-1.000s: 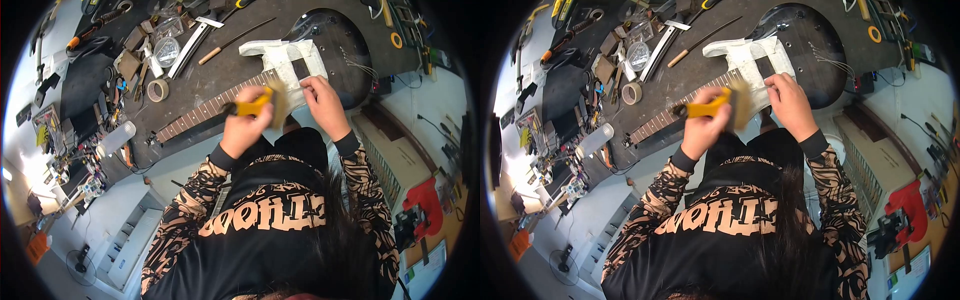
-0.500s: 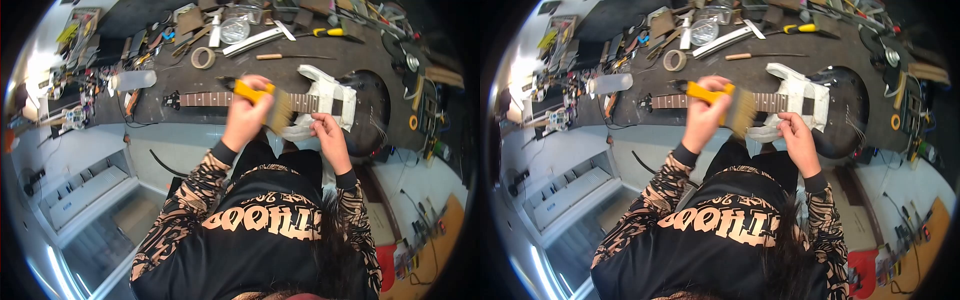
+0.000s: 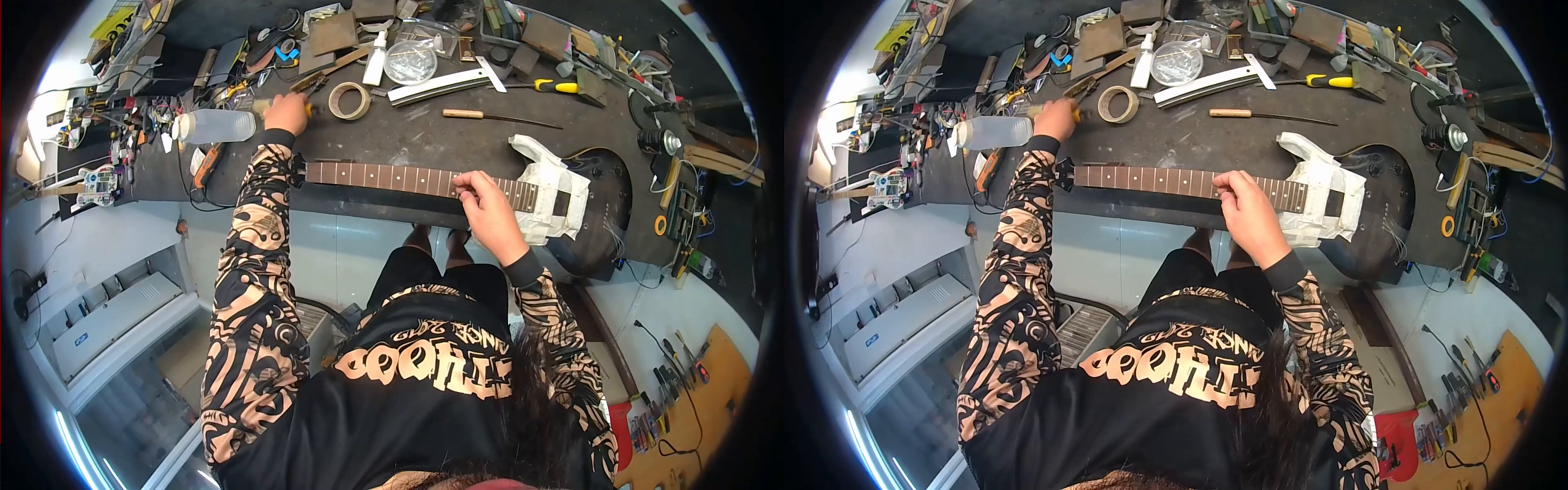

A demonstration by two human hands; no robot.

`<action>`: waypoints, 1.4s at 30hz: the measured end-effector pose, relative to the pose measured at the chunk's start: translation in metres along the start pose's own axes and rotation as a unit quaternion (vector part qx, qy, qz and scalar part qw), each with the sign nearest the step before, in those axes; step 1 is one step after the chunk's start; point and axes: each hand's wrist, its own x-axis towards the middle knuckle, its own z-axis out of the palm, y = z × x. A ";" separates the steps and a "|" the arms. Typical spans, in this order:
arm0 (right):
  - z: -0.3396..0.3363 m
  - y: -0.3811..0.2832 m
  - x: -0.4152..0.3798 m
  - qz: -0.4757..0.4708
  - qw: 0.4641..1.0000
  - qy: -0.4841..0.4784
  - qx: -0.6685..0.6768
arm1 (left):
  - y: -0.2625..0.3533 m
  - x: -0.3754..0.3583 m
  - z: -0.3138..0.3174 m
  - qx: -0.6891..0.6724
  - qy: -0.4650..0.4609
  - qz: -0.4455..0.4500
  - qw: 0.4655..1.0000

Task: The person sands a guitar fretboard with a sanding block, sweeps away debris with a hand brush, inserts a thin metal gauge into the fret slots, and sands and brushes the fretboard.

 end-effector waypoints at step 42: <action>-0.147 0.101 -0.073 -0.145 0.948 -0.036 -0.280 | 0.342 -0.230 -0.053 -0.245 0.184 -0.010 0.952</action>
